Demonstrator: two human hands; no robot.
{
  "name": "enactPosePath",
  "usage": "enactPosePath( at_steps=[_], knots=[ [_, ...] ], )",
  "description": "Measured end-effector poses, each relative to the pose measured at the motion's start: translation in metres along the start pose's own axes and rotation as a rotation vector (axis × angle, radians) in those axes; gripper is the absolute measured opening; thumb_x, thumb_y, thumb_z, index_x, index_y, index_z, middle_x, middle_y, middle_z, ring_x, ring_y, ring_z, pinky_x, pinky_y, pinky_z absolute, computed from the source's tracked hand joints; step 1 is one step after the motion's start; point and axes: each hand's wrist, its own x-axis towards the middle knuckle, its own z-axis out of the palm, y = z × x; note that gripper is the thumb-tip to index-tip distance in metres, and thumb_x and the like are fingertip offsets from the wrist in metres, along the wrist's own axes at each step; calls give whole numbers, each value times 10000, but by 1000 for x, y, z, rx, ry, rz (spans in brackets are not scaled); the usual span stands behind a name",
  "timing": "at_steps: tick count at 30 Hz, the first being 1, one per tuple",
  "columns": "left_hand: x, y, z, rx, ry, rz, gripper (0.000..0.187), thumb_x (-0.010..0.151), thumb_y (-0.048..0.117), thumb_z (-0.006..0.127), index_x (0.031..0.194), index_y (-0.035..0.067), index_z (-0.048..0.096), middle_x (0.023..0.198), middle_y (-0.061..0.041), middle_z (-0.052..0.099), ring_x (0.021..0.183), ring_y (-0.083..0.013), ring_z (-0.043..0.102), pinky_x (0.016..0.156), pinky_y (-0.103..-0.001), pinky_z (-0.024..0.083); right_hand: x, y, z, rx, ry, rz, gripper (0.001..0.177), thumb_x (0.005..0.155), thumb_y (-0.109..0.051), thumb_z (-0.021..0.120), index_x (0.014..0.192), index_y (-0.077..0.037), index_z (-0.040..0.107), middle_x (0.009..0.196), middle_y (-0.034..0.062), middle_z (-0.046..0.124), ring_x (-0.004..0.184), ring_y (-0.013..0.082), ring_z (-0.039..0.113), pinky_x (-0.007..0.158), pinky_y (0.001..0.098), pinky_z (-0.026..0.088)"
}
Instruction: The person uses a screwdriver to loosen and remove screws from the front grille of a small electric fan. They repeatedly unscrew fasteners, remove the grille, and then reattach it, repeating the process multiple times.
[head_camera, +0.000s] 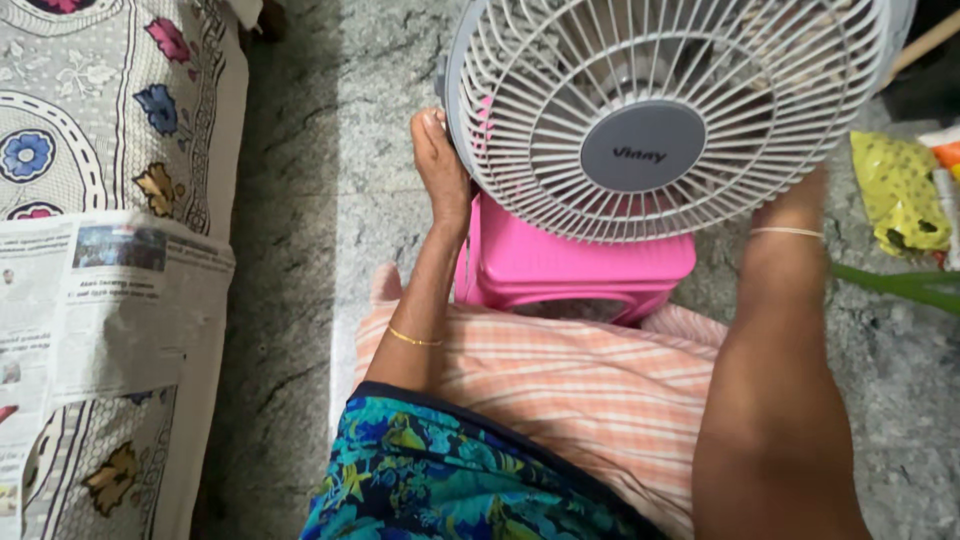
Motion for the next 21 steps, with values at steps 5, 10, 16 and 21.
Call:
enactPosePath(
  at_steps=[5, 10, 16, 21],
  knots=[
    [2, -6, 3, -100, -8, -22, 371, 1149, 358, 373, 1056, 46, 550, 970, -51, 533, 911, -174, 501, 873, -322, 467, -12, 16, -60, -42, 129, -61, 354, 1106, -212, 639, 1335, 58, 640, 1272, 154, 726, 1110, 247, 744, 999, 365, 624],
    [5, -5, 9, -271, -7, -71, 347, 1141, 352, 401, 1057, 56, 561, 948, -26, 523, 872, -139, 482, 810, -308, 464, -5, 26, -48, 26, 155, -164, 346, 1102, -206, 623, 1301, 76, 653, 1226, 167, 727, 1098, 274, 746, 943, 386, 641],
    [0, 2, 12, -233, -42, -5, 348, 1146, 353, 396, 1099, 49, 558, 1023, -26, 550, 949, -142, 521, 908, -296, 470, -5, 14, -26, 146, 171, 19, 450, 1068, -327, 457, 1297, 11, 644, 1196, 136, 717, 1099, 252, 736, 980, 398, 637],
    [1, 4, 8, -124, -37, -20, 379, 1141, 377, 383, 1100, 54, 576, 1005, -36, 585, 934, -140, 542, 892, -294, 487, 13, 29, -39, 295, 167, 39, 434, 1163, -298, 443, 1345, 52, 624, 1211, 163, 670, 1091, 280, 677, 976, 398, 569]
  ],
)
